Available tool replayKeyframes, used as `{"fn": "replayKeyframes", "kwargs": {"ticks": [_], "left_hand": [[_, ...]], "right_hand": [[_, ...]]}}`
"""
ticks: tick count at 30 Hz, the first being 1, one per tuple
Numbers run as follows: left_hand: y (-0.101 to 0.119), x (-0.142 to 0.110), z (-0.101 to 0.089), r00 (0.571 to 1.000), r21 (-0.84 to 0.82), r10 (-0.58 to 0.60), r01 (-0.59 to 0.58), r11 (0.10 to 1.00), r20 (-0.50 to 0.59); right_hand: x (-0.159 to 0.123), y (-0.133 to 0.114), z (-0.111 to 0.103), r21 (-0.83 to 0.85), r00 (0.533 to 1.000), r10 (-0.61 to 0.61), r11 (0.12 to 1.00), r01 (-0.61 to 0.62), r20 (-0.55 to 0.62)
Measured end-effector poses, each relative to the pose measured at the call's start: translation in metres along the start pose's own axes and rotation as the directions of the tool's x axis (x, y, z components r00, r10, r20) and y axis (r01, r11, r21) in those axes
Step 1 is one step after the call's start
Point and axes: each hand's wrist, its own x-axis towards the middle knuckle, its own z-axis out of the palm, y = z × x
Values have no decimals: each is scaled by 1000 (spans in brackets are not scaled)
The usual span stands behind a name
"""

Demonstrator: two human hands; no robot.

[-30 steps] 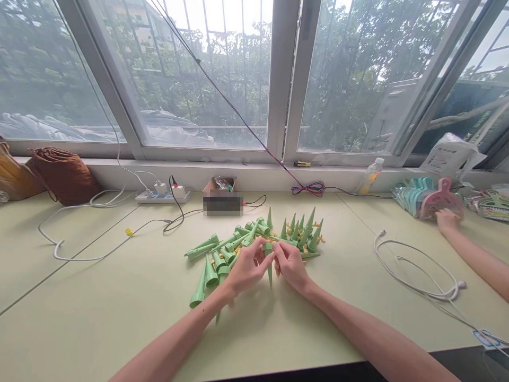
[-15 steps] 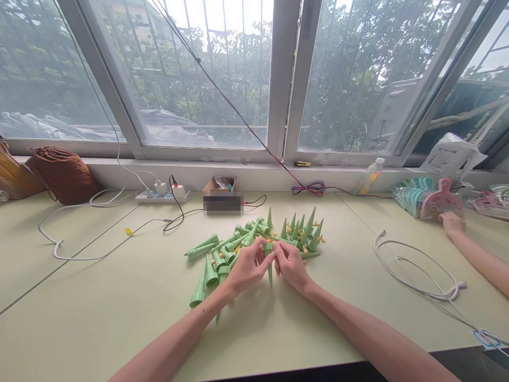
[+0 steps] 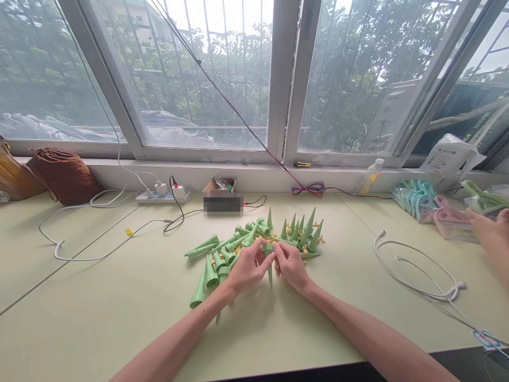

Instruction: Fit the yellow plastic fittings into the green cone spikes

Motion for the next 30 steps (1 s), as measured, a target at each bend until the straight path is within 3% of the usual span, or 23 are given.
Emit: {"fn": "replayKeyframes", "kwargs": {"ticks": [18,30], "left_hand": [[1,-1,0,999,4,40,-40,999,-19],[-5,-2,3,986,202,160,-148,968,-42]], "right_hand": [[0,-2,0,-16,1000,-13,1000,13,-14],[1,1,-1,59,1000,15,998,-16,11]]}}
